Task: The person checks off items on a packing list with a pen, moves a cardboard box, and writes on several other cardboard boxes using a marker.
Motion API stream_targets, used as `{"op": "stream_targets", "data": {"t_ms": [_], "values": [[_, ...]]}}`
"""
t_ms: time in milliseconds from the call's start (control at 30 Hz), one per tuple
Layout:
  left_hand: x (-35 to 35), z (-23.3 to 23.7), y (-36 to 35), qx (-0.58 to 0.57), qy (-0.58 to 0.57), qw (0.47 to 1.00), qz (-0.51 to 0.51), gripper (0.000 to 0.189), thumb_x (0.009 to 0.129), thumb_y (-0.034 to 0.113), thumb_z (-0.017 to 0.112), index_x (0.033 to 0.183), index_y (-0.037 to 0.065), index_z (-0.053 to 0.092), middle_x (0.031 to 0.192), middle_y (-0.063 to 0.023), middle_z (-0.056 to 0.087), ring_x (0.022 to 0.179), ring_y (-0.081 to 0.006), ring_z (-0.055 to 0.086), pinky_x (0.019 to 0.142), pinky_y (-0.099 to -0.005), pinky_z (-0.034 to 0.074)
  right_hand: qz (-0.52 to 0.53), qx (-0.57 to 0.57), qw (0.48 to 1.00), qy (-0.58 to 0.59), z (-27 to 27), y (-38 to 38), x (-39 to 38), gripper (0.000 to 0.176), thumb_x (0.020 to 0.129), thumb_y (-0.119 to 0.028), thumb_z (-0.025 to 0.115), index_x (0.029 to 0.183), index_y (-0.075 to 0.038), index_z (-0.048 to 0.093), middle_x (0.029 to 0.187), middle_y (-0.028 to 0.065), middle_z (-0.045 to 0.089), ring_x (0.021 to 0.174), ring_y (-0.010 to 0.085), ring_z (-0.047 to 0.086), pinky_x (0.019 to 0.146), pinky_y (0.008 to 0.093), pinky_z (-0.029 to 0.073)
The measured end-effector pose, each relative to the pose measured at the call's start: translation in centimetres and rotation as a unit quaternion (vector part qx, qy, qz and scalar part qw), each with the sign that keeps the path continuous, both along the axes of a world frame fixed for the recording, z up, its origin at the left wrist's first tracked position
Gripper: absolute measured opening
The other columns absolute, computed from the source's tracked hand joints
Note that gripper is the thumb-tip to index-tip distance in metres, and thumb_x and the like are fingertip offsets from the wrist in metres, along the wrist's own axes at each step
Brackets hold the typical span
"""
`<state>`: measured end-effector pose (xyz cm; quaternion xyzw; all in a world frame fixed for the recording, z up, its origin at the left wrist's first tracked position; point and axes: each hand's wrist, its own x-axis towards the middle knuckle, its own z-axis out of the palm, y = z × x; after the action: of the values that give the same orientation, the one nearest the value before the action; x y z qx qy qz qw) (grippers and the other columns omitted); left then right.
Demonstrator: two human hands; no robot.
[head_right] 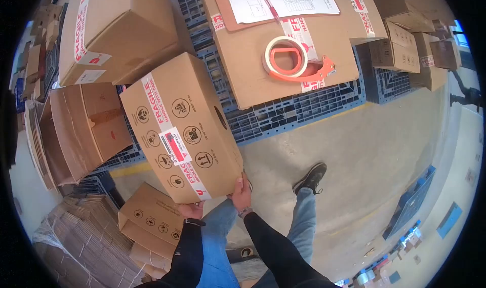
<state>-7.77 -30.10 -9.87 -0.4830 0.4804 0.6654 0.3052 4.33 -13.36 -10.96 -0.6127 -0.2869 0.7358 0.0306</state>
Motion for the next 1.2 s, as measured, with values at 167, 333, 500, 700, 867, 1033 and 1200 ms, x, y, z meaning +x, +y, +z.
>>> {"op": "stream_targets", "data": {"t_ms": [167,333,500,700,867,1033,1200], "values": [[-2.7,-0.7,-1.1,-0.003,0.017,1.0,0.009,0.081,0.089,0.075,0.022,0.151,0.023,0.035,0.157,-0.0042,0.029,0.143,-0.0344,0.024,0.11,-0.0661,0.017,0.001,-0.003,1.0,0.001,0.1,0.8,-3.5,0.063,0.103,-0.05,0.04,0.151,-0.01,0.027,0.12,0.0125,0.06,0.091,0.0204,0.068,0.07,0.0314,0.06],[-3.3,-0.9,-2.1,0.009,-0.024,1.0,0.012,0.076,0.092,0.072,0.026,0.148,0.022,0.037,0.157,-0.0088,0.028,0.143,-0.0357,0.024,0.109,-0.0658,0.022,0.028,-0.105,0.994,-0.006,3.8,3.1,-0.8,0.06,0.102,-0.047,0.046,0.15,-0.014,0.032,0.116,0.0104,0.063,0.091,0.0186,0.067,0.075,0.0336,0.057],[-5.7,3.4,-3.6,-0.181,-0.087,0.959,-0.198,0.064,0.094,0.061,0.047,0.141,0.017,0.044,0.138,-0.0135,0.046,0.124,-0.0288,0.049,0.097,-0.0513,0.044,0.292,0.137,0.945,-0.056,8.1,7.0,14.6,0.046,0.099,-0.033,0.054,0.14,-0.014,0.046,0.107,0.008,0.068,0.088,0.0173,0.067,0.078,0.0335,0.053],[-11.4,22.3,-0.7,-0.095,0.127,0.705,-0.692,0.045,0.102,0.046,0.046,0.124,0.008,0.057,0.097,-0.0009,0.055,0.083,-0.0126,0.053,0.07,-0.0294,0.047,0.344,0.289,0.845,-0.291,34.9,14.3,27.9,0.049,0.094,-0.048,0.054,0.114,-0.004,0.064,0.102,0.0215,0.069,0.096,0.0377,0.066,0.084,0.0446,0.052],[-5.7,45.4,1.6,-0.023,0.067,0.576,-0.815,0.05,0.1,0.05,0.048,0.129,0.01,0.056,0.119,-0.0035,0.056,0.103,-0.0172,0.055,0.088,-0.034,0.045,0.337,0.269,0.881,-0.196,52.4,13.6,37.2,0.031,0.091,-0.031,0.067,0.109,-0.006,0.064,0.083,0.009,0.068,0.077,0.0194,0.066,0.071,0.0339,0.052],[-0.2,52.2,-12.1,-0.058,-0.034,0.29,-0.955,0.053,0.099,0.045,0.053,0.134,0.006,0.053,0.12,-0.0058,0.057,0.108,-0.0171,0.053,0.091,-0.0327,0.044,0.422,0.183,0.887,-0.028,61.2,9.9,41.9,0.018,0.082,-0.022,0.071,0.093,-0.009,0.068,0.082,0.0073,0.069,0.073,0.0186,0.065,0.067,0.033,0.052],[8.9,56.7,-17.0,-0.123,-0.095,0.346,-0.925,0.052,0.098,0.044,0.054,0.134,0.006,0.053,0.119,-0.0069,0.057,0.108,-0.0179,0.054,0.091,-0.0331,0.044,0.538,0.298,0.764,-0.196,63.6,8.0,44.3,0.017,0.074,-0.018,0.073,0.089,-0.013,0.069,0.095,0.0103,0.061,0.089,0.0305,0.065,0.068,0.0418,0.055]]}}
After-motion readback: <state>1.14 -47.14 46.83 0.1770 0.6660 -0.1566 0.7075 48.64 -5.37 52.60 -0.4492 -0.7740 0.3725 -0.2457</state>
